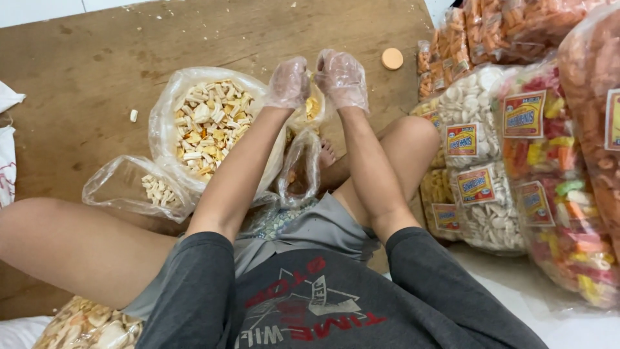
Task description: The person sorts and transfers small snacks from a central bag into smaller individual bags by hand while wearing gloves.
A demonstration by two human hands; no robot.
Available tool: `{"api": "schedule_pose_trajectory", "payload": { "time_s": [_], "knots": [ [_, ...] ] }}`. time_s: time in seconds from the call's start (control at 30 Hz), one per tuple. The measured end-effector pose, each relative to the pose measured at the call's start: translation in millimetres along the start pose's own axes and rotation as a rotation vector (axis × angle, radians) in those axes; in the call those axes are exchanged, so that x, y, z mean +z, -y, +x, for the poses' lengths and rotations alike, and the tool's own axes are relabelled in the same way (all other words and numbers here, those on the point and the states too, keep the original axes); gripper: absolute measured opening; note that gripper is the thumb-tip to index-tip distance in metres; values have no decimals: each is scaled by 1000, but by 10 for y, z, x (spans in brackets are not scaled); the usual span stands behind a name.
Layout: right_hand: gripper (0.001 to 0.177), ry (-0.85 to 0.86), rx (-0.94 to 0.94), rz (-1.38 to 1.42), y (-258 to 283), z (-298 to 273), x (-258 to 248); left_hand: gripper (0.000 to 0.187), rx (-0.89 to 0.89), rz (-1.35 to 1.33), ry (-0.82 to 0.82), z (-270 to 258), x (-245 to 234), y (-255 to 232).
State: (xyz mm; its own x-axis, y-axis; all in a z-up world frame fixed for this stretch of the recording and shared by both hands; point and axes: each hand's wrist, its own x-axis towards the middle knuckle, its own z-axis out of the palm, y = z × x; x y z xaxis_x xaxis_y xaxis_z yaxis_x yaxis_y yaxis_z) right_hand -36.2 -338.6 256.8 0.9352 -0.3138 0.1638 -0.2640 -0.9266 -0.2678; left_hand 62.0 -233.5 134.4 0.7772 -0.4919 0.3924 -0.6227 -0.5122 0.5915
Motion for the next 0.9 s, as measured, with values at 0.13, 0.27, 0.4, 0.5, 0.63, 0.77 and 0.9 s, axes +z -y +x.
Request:
{"api": "schedule_pose_trajectory", "payload": {
  "time_s": [0.13,0.27,0.4,0.5,0.63,0.77,0.9],
  "knots": [
    [16,39,76,65,47,-34,-135,32,18,6,28,89,118,80],
    [14,70,68,86,78,-41,-202,19,23,-98,-23,46,12,179],
    [11,41,21,86,169,7,-91,32,-25,-98,-106,-15,-108,373],
    [9,-4,-82,149,254,10,36,12,3,-80,-108,-113,-574,366],
    [9,-48,-241,171,614,-81,46,22,-58,-94,-65,-320,-1086,495],
    [19,-33,-514,248,937,-130,174,22,118,-33,-41,-576,-1328,892],
    [7,120,-483,143,1072,15,977,30,-262,150,265,-920,-1115,1677]
  ]
}}
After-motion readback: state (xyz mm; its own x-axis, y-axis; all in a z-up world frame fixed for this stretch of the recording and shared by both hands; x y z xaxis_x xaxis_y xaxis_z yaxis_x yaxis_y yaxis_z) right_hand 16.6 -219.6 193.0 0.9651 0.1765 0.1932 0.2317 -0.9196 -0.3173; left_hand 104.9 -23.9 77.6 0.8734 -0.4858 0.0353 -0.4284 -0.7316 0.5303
